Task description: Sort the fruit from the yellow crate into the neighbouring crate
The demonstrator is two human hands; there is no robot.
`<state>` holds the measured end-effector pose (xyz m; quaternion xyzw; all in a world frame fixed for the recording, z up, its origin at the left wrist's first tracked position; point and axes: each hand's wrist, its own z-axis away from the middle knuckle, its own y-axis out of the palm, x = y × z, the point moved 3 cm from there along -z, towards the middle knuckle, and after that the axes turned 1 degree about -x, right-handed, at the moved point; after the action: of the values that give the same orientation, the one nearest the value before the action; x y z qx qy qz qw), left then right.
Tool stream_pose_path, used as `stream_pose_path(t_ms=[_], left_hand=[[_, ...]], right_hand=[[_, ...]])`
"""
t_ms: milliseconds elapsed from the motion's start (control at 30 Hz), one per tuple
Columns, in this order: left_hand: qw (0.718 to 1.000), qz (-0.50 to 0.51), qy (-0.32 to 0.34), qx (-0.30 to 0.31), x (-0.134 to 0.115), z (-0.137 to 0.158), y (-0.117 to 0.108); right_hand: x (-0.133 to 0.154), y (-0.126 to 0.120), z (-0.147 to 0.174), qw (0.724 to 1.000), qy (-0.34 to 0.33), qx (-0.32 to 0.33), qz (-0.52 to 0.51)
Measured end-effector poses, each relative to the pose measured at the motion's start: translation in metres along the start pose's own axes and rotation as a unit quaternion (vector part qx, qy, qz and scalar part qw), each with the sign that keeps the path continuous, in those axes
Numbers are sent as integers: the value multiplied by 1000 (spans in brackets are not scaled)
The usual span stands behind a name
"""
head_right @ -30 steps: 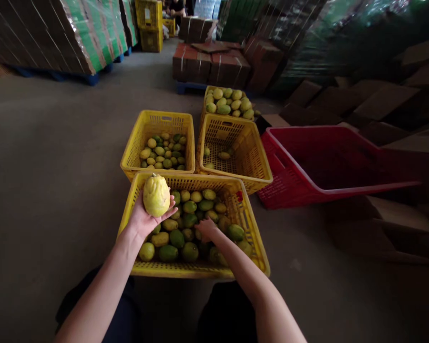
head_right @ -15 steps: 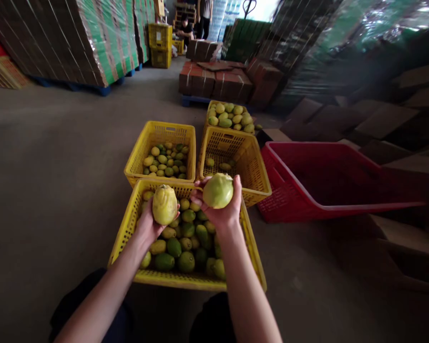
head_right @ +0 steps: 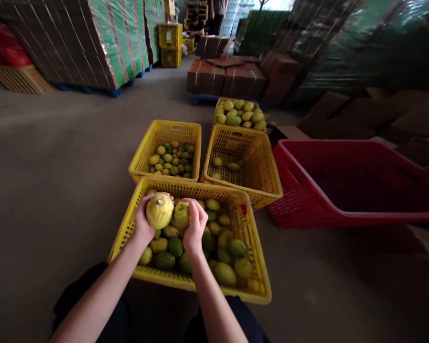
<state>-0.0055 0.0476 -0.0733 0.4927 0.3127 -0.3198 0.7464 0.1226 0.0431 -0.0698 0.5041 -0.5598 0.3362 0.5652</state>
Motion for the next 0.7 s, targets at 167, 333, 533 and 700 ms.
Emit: stream_pose_path(t_ms=[167, 333, 533, 700], left_hand=[[994, -21, 86, 57, -10, 10, -4], [993, -20, 104, 60, -15, 11, -2], [997, 59, -37, 18, -10, 1, 0], [977, 139, -157, -32, 0, -6, 2]], right_hand=[[3, 3, 12, 998, -47, 24, 16], [7, 4, 11, 997, -75, 11, 20], [3, 2, 8, 998, -61, 1, 22], [-6, 0, 2, 999, -5, -30, -19]])
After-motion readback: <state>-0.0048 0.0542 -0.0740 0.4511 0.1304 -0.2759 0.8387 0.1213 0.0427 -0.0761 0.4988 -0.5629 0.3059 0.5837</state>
